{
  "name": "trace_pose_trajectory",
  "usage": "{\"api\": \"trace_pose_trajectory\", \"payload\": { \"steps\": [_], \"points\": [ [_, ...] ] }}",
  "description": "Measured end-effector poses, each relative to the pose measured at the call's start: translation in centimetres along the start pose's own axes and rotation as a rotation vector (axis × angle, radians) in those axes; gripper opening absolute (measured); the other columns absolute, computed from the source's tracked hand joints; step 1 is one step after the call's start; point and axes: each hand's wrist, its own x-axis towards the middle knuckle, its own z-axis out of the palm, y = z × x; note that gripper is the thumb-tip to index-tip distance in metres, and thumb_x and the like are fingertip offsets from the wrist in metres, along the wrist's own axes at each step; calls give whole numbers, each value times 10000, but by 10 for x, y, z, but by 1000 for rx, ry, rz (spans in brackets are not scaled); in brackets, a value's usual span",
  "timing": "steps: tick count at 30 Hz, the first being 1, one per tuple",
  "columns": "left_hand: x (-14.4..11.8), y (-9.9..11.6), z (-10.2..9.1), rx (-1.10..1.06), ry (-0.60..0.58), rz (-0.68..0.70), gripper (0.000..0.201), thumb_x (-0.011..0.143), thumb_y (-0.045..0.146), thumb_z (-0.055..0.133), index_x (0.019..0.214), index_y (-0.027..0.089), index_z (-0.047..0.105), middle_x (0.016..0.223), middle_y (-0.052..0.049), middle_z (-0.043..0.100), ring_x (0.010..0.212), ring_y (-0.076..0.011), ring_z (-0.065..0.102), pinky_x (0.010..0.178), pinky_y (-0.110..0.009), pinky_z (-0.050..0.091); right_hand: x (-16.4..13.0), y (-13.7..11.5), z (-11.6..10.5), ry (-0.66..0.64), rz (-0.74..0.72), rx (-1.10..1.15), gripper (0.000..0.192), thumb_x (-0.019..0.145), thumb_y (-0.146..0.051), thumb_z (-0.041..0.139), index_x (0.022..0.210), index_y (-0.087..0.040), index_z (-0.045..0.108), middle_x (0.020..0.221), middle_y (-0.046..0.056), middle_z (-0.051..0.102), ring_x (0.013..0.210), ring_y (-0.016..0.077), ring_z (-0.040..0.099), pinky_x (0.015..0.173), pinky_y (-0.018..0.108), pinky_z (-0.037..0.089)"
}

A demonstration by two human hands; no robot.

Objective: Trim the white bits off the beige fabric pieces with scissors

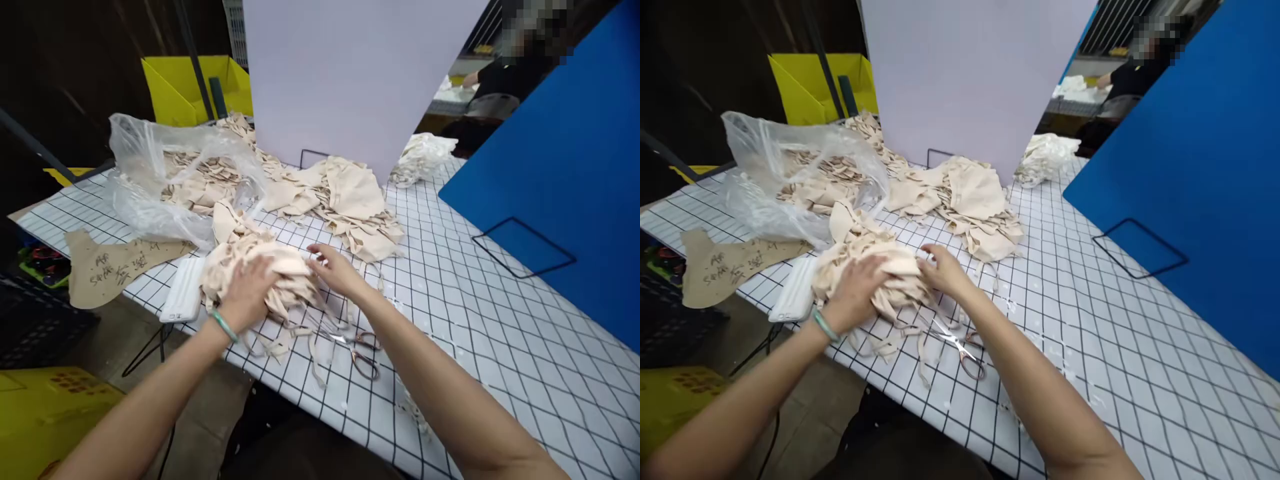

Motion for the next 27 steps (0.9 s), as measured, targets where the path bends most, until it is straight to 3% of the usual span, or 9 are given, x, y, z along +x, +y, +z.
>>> {"api": "trace_pose_trajectory", "payload": {
  "steps": [4,8,10,12,16,19,23,25,27],
  "points": [
    [18,-37,0,94,110,-146,431,796,59,567,1197,168,681,1469,-188,493,1394,-379,429,1169,-574,322,-33,13,-16,-9,56,-102,148,906,-256,546,977,-204,665,979,71,687,840,201,626,787,366,510],
    [18,-27,10,106,72,-129,517,836,9,483,1285,209,645,1565,-151,402,1485,-369,311,1205,-602,230,-67,14,1,-99,25,-193,217,821,-280,703,1025,-217,664,1011,70,673,955,247,617,848,389,507],
    [12,-19,7,70,-11,-116,561,813,18,549,1334,216,610,1610,-150,331,1517,-399,216,1200,-666,166,-69,15,15,-64,20,-242,438,776,-301,762,1177,-210,613,1167,115,628,1097,305,565,944,454,470],
    [1,-12,-6,-26,-61,-84,618,767,76,665,1360,232,584,1622,-149,307,1524,-428,161,1178,-725,119,-60,19,23,-14,42,-275,374,831,-267,699,1180,-181,598,1204,156,598,1124,329,540,965,492,443],
    [-27,14,-31,-513,161,30,280,834,322,706,1086,200,694,1376,-142,579,1368,-369,441,1141,-629,326,-42,21,8,17,96,-243,110,925,-139,507,898,-167,610,936,119,651,937,263,604,858,426,482],
    [-38,47,-28,-1174,65,-44,343,944,478,559,895,164,690,982,-109,694,996,-256,651,924,-451,540,-65,-5,-18,-8,61,-129,138,984,-226,485,893,-192,584,822,39,653,784,181,621,736,318,509],
    [-33,69,-14,-1907,-116,-367,362,926,472,611,1107,164,672,1038,-94,693,919,-185,675,812,-319,568,-133,-56,-38,-418,-242,204,120,977,-249,553,885,-209,617,858,5,669,798,136,622,745,264,509],
    [-30,64,-17,-1976,-94,-443,337,881,422,692,1084,153,681,919,-56,677,723,-111,637,625,-211,525,-157,-67,-36,-690,-315,237,87,925,-188,623,840,-202,637,856,3,679,809,139,631,756,263,517],
    [-30,53,-32,-1867,-161,-378,322,871,430,705,1014,141,702,742,-4,612,526,-49,500,455,-151,386,-160,-64,-27,-730,-251,238,94,934,-180,602,858,-203,653,855,9,686,782,146,643,736,280,541]
  ]
}}
